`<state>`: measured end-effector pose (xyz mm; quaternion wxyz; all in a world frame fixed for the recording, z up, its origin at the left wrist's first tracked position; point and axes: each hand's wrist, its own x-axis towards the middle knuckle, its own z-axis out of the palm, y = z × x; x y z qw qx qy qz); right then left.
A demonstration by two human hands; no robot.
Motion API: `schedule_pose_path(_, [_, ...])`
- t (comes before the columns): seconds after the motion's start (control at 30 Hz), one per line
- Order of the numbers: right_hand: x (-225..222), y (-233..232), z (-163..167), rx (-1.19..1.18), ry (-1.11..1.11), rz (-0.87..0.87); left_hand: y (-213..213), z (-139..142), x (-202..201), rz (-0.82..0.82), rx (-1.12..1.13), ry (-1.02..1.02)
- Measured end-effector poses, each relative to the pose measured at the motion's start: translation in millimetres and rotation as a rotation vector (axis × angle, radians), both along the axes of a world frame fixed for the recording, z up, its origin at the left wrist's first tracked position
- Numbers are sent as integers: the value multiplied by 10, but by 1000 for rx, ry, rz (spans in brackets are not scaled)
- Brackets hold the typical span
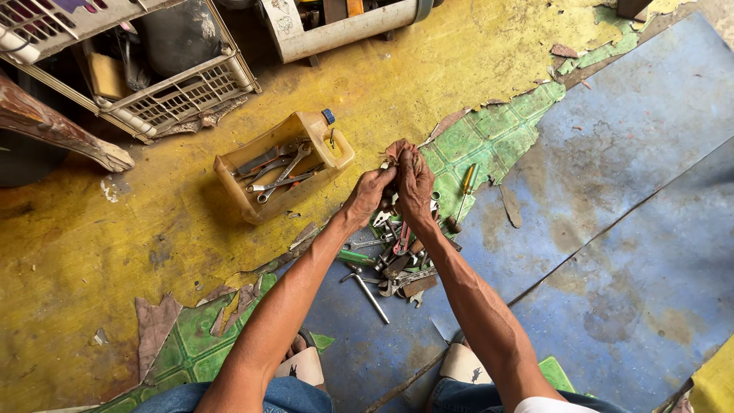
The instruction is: The person sits on the floor and wipes various hand tools with a cloth, then places them into a yellow plastic container. The tools include wrenches, pliers, screwdrivers, and a hammer. The person handles each tool individually, wiping it before depositing it into the container.
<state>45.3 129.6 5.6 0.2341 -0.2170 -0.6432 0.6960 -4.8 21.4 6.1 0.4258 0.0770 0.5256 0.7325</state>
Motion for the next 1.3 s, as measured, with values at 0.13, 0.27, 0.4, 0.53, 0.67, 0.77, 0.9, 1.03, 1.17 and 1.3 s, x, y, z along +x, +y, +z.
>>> schedule_pose_path(0.13, [16,0,48,18,53,22,-4,21,-1,37,29,-106])
schedule_pose_path(0.27, [15,-35,83,14,-39,-60,60,1,2,121,-130,51])
schedule_pose_path(0.4, [6,-84,81,49,-36,-126,100,-2,54,168,-204,302])
schedule_pose_path(0.53, [-9,-85,44,89,-119,-136,71,24,106,203,-124,406])
schedule_pose_path(0.67, [-18,-20,14,89,26,-85,47,39,120,152,23,-20])
schedule_pose_path(0.77, [-4,44,2,211,4,17,49,31,84,186,55,-155])
schedule_pose_path(0.9, [15,45,-15,365,-41,4,32,2,34,168,-156,96])
schedule_pose_path(1.03, [24,-42,-14,289,-36,-33,5,-53,59,170,-319,379])
schedule_pose_path(1.17, [35,-90,15,157,-110,0,12,-100,62,178,-338,360])
schedule_pose_path(1.3, [70,-116,-7,239,-104,58,-9,-86,16,245,-337,276])
